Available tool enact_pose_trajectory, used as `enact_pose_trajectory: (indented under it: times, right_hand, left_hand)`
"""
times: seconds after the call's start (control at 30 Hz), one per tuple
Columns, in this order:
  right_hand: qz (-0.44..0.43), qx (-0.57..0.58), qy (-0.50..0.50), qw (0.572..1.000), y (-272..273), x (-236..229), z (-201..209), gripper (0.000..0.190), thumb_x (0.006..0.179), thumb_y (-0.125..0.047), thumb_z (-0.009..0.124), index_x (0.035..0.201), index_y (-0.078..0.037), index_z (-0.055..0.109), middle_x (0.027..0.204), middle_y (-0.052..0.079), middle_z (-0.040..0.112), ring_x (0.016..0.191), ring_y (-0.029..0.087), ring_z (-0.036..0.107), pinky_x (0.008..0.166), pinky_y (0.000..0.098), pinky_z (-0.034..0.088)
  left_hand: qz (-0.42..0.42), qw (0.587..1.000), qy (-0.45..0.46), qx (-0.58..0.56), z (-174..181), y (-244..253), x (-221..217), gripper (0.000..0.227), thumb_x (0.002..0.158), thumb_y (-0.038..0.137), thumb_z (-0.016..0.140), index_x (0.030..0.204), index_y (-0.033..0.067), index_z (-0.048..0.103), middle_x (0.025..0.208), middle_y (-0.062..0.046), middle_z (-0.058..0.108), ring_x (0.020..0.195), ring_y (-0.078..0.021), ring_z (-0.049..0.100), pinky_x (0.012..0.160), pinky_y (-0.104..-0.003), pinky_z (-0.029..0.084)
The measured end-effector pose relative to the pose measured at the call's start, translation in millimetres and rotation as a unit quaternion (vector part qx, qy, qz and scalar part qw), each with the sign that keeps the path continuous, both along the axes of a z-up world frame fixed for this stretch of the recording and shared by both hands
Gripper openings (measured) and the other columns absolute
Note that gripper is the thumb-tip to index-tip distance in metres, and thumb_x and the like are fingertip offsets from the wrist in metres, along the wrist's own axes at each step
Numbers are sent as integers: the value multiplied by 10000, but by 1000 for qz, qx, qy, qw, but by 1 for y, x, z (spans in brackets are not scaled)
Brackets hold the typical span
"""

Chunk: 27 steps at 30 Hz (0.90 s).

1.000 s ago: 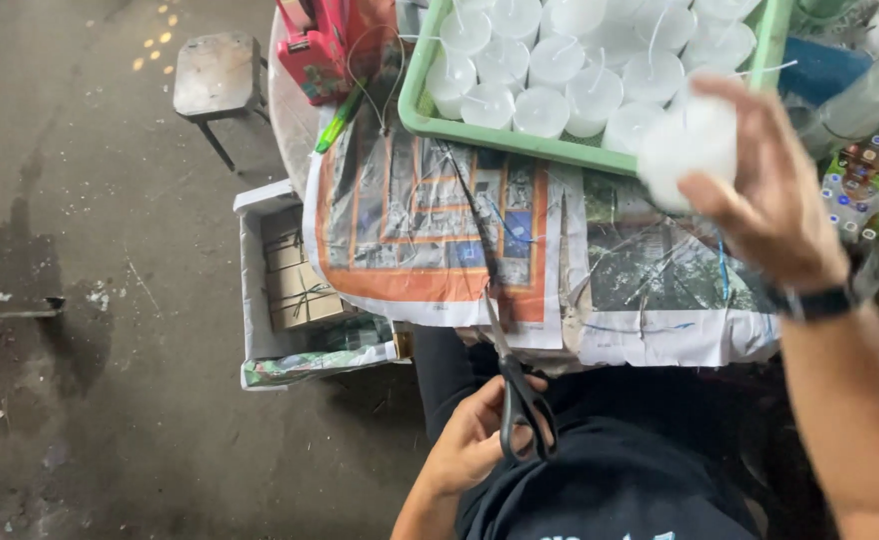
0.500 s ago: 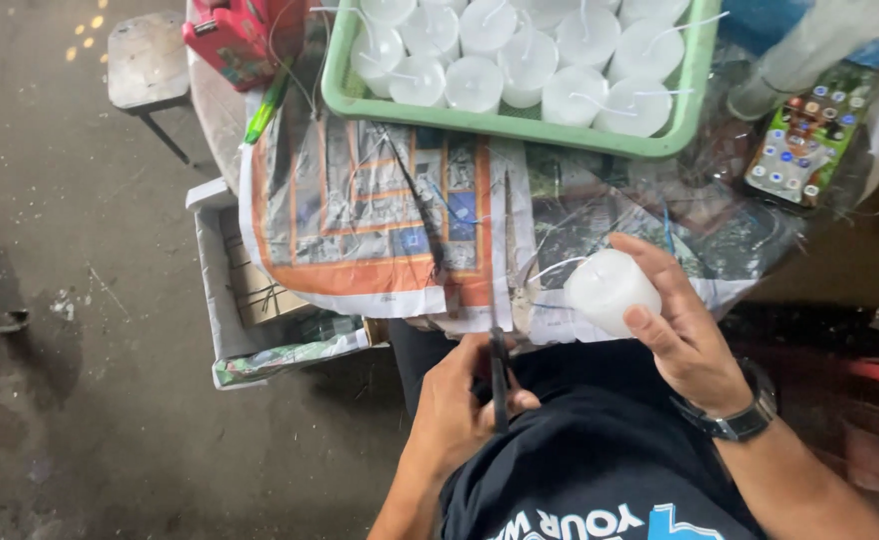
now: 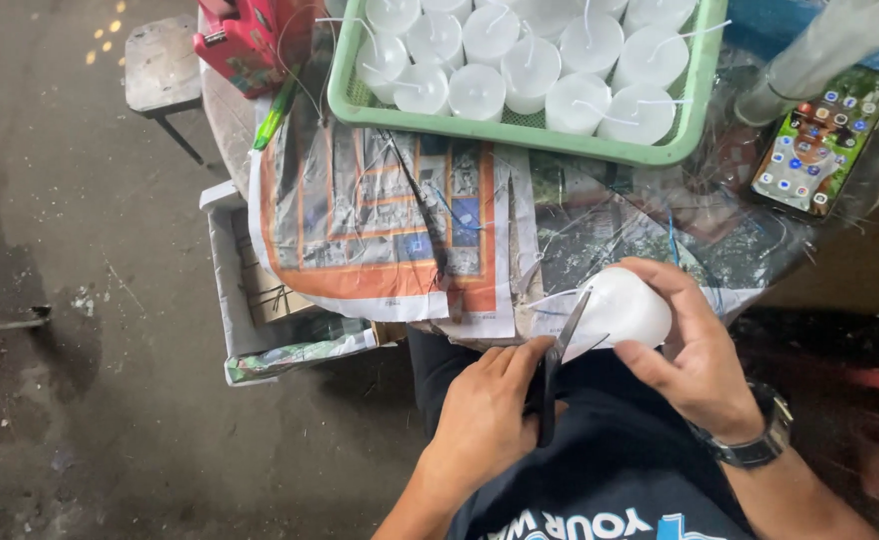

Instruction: Trimming the wicks of small white candles using scissors and organizing them on a table.

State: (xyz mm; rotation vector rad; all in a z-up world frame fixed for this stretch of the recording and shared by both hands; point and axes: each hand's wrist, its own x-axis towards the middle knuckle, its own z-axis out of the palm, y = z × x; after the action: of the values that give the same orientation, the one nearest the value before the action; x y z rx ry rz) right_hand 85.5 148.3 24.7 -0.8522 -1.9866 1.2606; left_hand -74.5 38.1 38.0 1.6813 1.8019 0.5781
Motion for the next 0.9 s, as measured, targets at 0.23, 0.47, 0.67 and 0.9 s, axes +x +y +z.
enact_pose_trajectory:
  times: [0.23,0.47,0.67,0.9]
  right_hand:
    - [20,-356,269,895,0,1,0,682,692,-228,674,1240,-11,330,1071,138,508,985,306,566,674,360,548]
    - [28,-356,277,892,4,-1,0,627,700,-330,616,1180,9,396,1042,200,547,969,300,558,791,368,444]
    - [75,-364,314,874,5,-6,6,579,750,-349,607,1154,-4,377,1026,196,517,927,259,533,720,316,437]
    - [91,-413,358,832,11,-8,-1,534,732,-344,654,1086,-2,446,988,201,528,867,276,540,668,322,411]
  left_hand:
    - [-27,996,-63,-51,3,-1,-8,557,713,297,595,1184,66,408,1078,-107,543,975,-282,496,757,-382,400]
    - [-17,998,-62,15,7,0,-11,520,734,274,588,1171,56,407,1032,-112,557,925,-281,521,742,-379,415]
    - [-13,999,-48,14,11,6,-15,523,737,290,602,1163,61,403,984,-99,560,898,-266,531,715,-368,425]
    - [-33,999,-4,26,14,11,-13,508,725,250,604,1155,55,416,925,-89,564,855,-248,526,714,-347,419]
